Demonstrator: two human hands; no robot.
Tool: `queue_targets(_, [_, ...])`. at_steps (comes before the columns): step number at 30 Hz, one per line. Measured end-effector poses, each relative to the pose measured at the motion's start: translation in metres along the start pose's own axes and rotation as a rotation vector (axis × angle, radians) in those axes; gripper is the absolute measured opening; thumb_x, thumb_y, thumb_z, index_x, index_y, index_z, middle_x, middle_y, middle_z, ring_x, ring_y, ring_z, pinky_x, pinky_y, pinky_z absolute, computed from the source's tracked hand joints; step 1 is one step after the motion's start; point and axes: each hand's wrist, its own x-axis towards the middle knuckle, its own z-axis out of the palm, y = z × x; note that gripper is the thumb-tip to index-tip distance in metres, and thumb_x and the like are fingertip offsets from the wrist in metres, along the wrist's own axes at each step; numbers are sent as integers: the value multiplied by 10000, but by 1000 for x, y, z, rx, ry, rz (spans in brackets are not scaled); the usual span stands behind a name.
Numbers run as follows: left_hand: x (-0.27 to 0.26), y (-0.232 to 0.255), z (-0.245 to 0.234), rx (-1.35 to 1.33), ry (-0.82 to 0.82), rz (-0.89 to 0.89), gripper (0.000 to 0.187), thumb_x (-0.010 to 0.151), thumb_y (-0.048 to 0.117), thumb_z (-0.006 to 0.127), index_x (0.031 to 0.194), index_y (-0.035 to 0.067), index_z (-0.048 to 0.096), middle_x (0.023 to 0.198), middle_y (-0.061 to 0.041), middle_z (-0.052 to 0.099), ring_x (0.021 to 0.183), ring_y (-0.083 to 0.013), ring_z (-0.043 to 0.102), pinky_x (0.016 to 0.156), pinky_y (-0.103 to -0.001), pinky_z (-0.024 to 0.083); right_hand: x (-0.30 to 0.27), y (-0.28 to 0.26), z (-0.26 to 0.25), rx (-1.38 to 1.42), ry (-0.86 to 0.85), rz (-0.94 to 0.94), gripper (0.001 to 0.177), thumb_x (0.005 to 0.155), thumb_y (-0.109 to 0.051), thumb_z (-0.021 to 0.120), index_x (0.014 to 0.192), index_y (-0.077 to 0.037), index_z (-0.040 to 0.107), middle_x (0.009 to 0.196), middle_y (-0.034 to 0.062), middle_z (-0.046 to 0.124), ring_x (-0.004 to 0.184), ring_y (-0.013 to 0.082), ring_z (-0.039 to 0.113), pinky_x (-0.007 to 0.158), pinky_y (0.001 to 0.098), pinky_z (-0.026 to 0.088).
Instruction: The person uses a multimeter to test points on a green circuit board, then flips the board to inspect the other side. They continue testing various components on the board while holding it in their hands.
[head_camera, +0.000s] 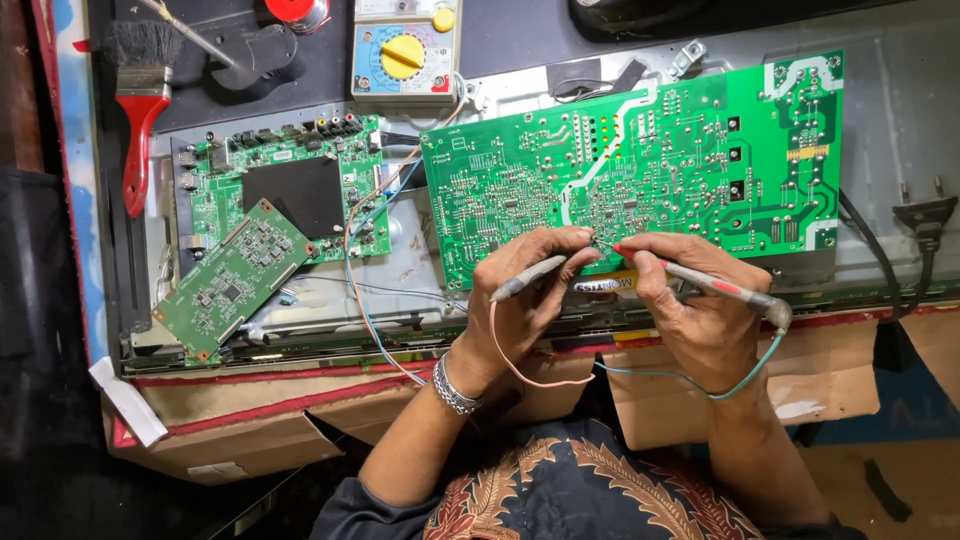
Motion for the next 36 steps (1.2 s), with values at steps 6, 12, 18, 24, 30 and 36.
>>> queue_targets(6, [0, 0, -1, 16, -5, 3, 74, 959, 140, 736, 1014, 90, 726, 899, -124, 763, 844, -349, 760, 758, -387, 617, -1, 0, 1, 4, 4, -1, 112, 1003, -21, 691, 1035, 20, 790, 948, 207, 766, 931, 381, 761, 826, 435, 575])
queue_targets(12, [-1, 0, -1, 10, -7, -3, 67, 954, 127, 742, 1012, 96, 731, 907, -116, 767, 862, -339, 767, 774, -376, 619, -3, 4, 1, 5, 7, -4, 108, 999, -15, 694, 1028, 16, 794, 936, 201, 764, 925, 379, 760, 823, 435, 576])
queue_targets(18, [-4, -8, 0, 41, -26, 3, 91, 954, 153, 751, 1020, 96, 726, 947, -113, 774, 892, -335, 767, 785, -390, 615, -2, -3, 3, 10, 18, -12, 110, 1013, -11, 684, 1036, 34, 782, 944, 226, 753, 932, 406, 754, 827, 455, 577])
queue_targets(24, [-8, 0, -9, -19, -39, 173, 148, 929, 178, 787, 1051, 126, 723, 1235, -106, 736, 1131, -333, 734, 953, -439, 605, -9, -6, 0, 57, 62, -13, 158, 1056, -35, 620, 1108, 60, 736, 1017, 234, 744, 949, 348, 743, 848, 441, 587])
queue_targets(30, [-22, 21, -20, 186, -505, 504, 200, 1154, 105, 392, 1277, 39, 536, 1499, -275, 483, 1334, -402, 682, 1121, -534, 538, -60, -31, -1, 147, -120, 318, 373, 1059, -341, 388, 1199, -12, 494, 892, 77, 649, 733, 153, 588, 662, 312, 500])
queue_targets(36, [-25, 26, -40, 262, -455, 584, 260, 1119, 93, 537, 1344, -19, 604, 1109, -153, 638, 905, -282, 687, 836, -429, 618, -74, -21, -18, 90, -328, 120, 517, 1026, -318, 490, 1375, 32, 340, 1227, 157, 543, 864, 221, 778, 735, 339, 593])
